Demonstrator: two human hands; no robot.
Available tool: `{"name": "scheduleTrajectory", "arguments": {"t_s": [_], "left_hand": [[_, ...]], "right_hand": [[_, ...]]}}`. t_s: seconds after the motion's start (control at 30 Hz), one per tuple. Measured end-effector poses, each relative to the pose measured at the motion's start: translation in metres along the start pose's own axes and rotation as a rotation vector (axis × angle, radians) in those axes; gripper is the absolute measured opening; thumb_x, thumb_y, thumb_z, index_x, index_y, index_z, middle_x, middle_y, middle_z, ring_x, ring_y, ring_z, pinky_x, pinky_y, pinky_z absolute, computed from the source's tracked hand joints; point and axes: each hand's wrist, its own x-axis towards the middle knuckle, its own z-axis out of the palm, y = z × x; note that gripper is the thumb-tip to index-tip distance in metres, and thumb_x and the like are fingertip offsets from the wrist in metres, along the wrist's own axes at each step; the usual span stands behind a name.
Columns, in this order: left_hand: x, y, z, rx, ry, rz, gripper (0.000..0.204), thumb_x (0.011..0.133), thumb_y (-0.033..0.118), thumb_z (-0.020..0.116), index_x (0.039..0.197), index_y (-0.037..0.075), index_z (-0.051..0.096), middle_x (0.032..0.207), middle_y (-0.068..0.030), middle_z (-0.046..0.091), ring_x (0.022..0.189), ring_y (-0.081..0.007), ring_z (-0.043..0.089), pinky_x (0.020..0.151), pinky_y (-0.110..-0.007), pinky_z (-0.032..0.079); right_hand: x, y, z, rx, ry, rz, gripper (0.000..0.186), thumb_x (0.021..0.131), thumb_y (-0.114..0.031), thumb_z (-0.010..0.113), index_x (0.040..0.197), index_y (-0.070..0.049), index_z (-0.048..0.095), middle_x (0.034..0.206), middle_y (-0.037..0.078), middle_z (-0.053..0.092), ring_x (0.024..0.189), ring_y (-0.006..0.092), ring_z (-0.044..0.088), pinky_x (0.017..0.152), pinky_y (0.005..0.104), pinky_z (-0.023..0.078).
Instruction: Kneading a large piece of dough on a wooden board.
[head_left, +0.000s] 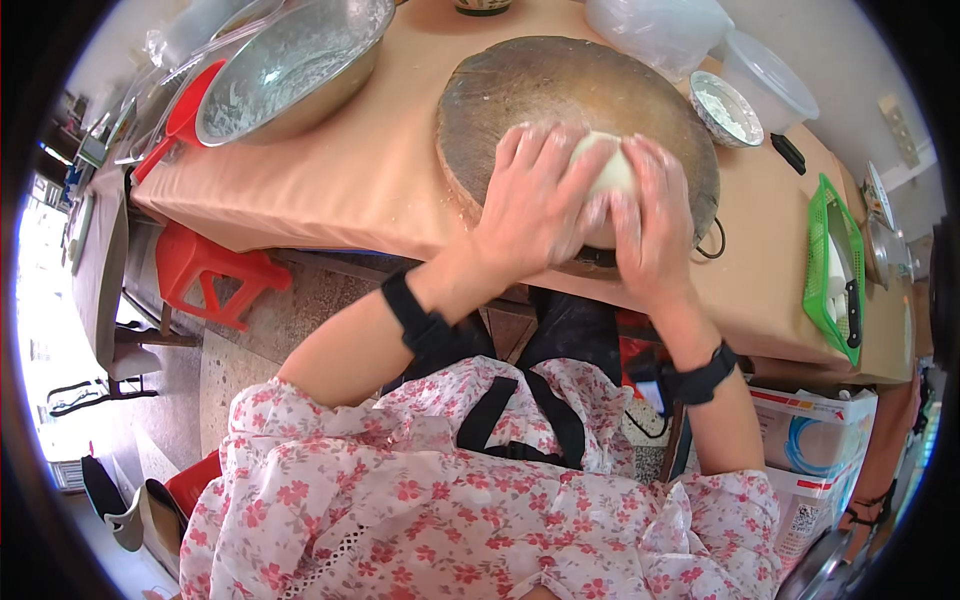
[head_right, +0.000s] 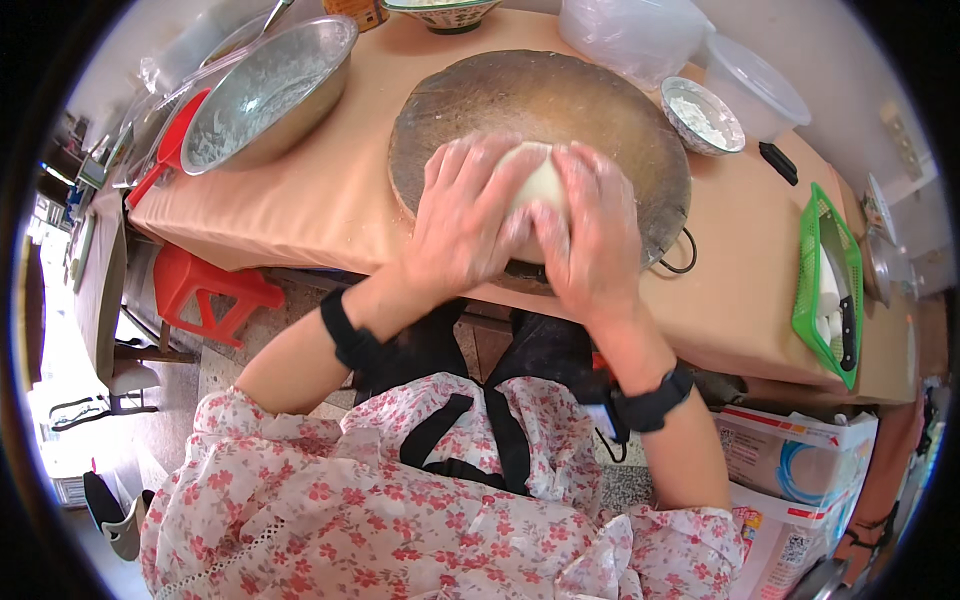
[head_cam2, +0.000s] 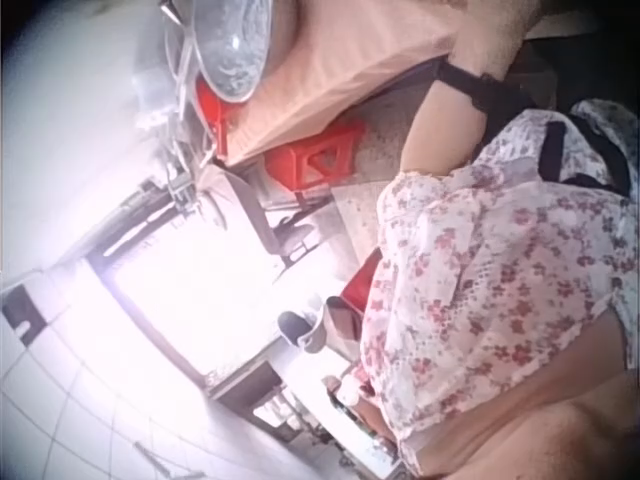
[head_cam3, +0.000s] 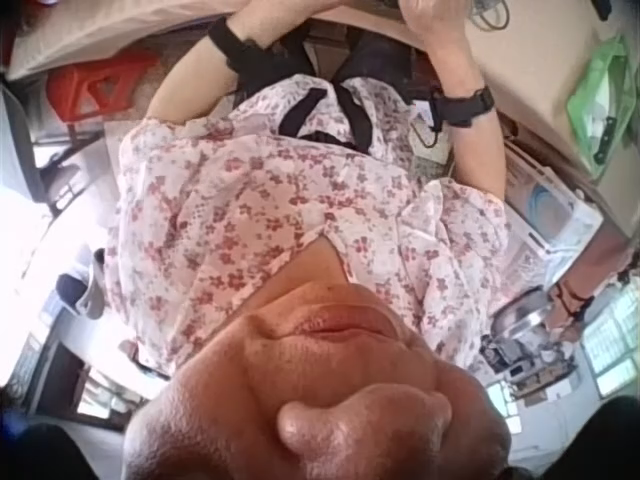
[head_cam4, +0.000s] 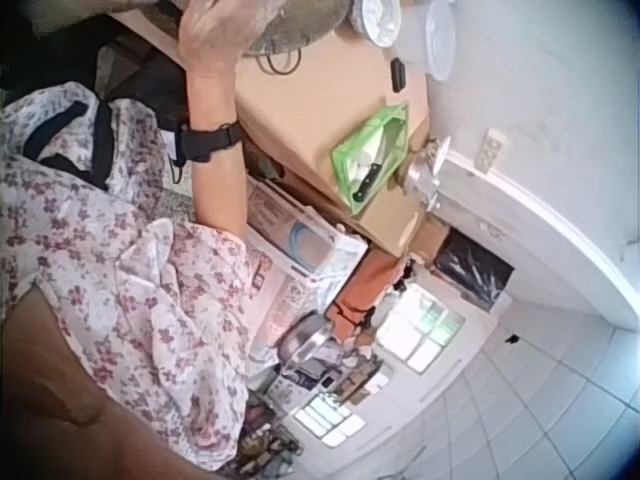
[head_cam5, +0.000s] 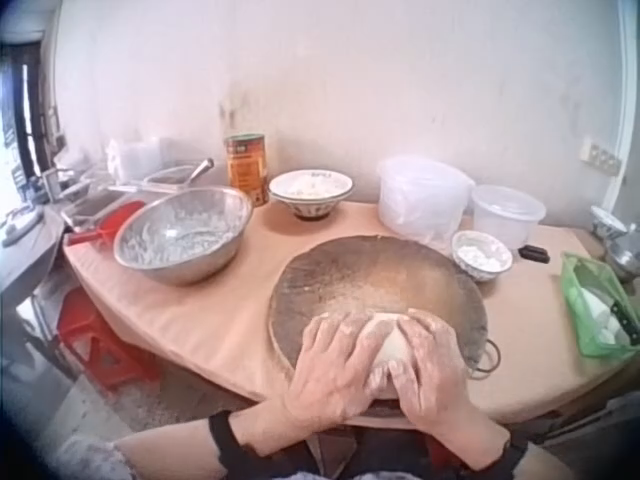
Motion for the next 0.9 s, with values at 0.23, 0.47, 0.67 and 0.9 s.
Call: {"name": "scheduleTrajectory", "arguments": {"t_s": [0.23, 0.47, 0.67, 0.9], "left_hand": [[-0.059, 0.013, -0.013, 0.045, 0.057, 0.210, 0.057, 0.079, 0.034, 0.067, 0.130, 0.012, 0.056, 0.135, -0.0178, 0.051, 0.125, -0.0384, 0.048, 0.108, -0.054, 0.029], [0.001, -0.009, 0.000, 0.042, 0.023, 0.124, 0.048, 0.089, 0.038, 0.058, 0.126, 0.007, 0.056, 0.122, -0.0164, 0.057, 0.111, -0.0384, 0.053, 0.097, -0.049, 0.039], [0.048, -0.022, 0.015, -0.012, -0.297, -0.241, 0.032, 0.096, 0.033, 0.049, 0.119, 0.014, 0.059, 0.110, -0.0153, 0.061, 0.104, -0.0376, 0.057, 0.088, -0.048, 0.045], [0.020, -0.014, 0.010, -0.003, -0.065, -0.051, 0.039, 0.090, 0.028, 0.058, 0.124, 0.011, 0.057, 0.116, -0.0159, 0.058, 0.107, -0.0370, 0.055, 0.091, -0.048, 0.043]], "right_hand": [[-0.057, -0.028, -0.007, -0.138, 0.083, -0.226, 0.052, 0.094, -0.034, 0.058, 0.134, -0.002, 0.048, 0.140, 0.022, 0.042, 0.128, 0.0492, 0.040, 0.104, 0.0582, 0.036], [0.000, -0.001, 0.005, -0.086, 0.061, -0.102, 0.049, 0.095, -0.033, 0.055, 0.130, 0.001, 0.050, 0.132, 0.024, 0.049, 0.120, 0.0421, 0.048, 0.098, 0.0496, 0.041], [0.047, 0.038, 0.006, 0.185, -0.092, 0.235, 0.041, 0.098, -0.035, 0.048, 0.118, 0.000, 0.060, 0.116, 0.023, 0.061, 0.107, 0.0394, 0.058, 0.092, 0.0410, 0.046], [0.023, 0.019, 0.006, 0.113, -0.001, 0.091, 0.040, 0.097, -0.030, 0.051, 0.122, 0.000, 0.057, 0.119, 0.023, 0.058, 0.110, 0.0402, 0.056, 0.095, 0.0427, 0.044]]}}
